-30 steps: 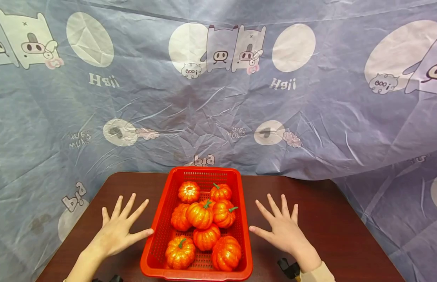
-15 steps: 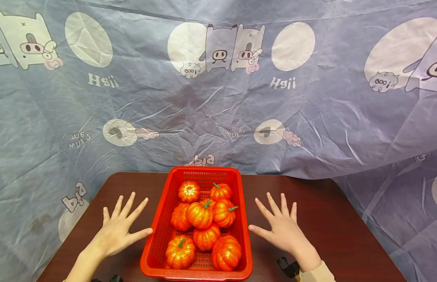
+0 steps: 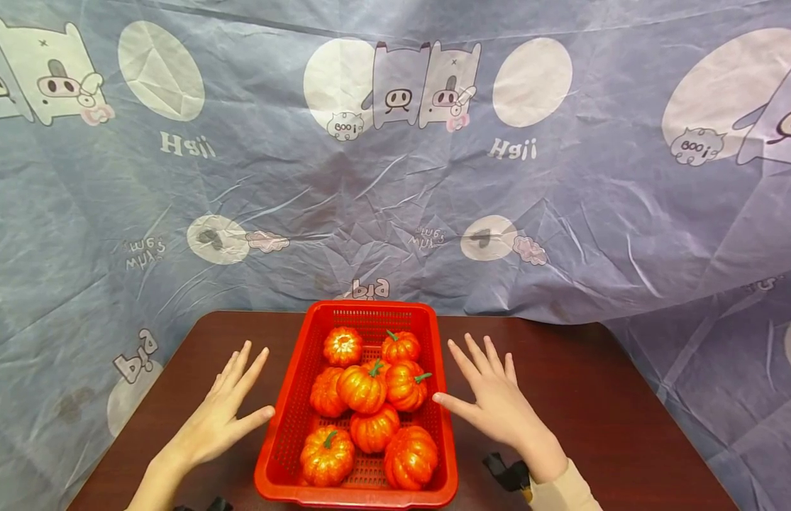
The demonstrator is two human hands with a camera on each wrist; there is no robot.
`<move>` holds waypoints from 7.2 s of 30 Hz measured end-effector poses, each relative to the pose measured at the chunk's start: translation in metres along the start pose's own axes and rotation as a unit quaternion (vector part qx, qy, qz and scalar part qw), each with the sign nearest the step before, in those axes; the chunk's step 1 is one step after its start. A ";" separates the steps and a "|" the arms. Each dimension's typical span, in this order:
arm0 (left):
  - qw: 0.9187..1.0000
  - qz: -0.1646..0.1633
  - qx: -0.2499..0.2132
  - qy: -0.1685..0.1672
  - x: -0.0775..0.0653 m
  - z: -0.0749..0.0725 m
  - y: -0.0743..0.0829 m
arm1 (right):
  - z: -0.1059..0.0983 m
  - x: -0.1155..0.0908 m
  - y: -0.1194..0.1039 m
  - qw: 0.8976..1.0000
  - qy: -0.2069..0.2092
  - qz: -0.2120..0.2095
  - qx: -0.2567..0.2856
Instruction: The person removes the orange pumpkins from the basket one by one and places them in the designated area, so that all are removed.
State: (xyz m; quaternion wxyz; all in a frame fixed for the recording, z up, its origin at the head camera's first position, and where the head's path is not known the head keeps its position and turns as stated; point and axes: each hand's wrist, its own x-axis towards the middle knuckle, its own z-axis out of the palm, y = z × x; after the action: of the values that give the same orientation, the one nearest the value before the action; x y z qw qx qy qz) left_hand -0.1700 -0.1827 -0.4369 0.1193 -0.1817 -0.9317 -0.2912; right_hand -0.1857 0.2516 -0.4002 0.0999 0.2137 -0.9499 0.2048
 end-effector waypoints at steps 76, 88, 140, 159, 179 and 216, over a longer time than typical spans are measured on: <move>0.839 -0.086 -0.535 0.056 -0.025 0.090 -0.001 | 0.071 0.098 -0.043 0.905 -0.227 -0.153 0.325; 0.837 -0.087 -0.536 0.061 -0.024 0.090 0.000 | 0.049 0.091 -0.057 0.893 -0.169 -0.133 0.396; 0.791 -0.055 -0.608 0.018 -0.028 0.084 0.009 | 0.012 -0.003 0.010 0.912 0.200 0.078 0.349; 0.795 -0.010 -0.603 0.060 -0.030 0.088 0.012 | 0.033 -0.006 0.049 0.933 0.213 0.175 0.231; 0.809 -0.058 -0.579 0.085 -0.033 0.090 0.014 | 0.089 0.000 0.086 0.927 0.179 0.221 0.246; 0.810 -0.038 -0.579 0.082 -0.031 0.092 0.012 | 0.116 0.012 0.094 0.880 0.248 0.277 0.296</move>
State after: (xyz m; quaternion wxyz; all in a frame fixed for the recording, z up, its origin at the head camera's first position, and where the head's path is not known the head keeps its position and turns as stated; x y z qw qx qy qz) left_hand -0.1471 -0.1281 -0.5145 0.0570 -0.1570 -0.5836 -0.7947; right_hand -0.2507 0.2746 -0.5337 0.2039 -0.0969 -0.8096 0.5419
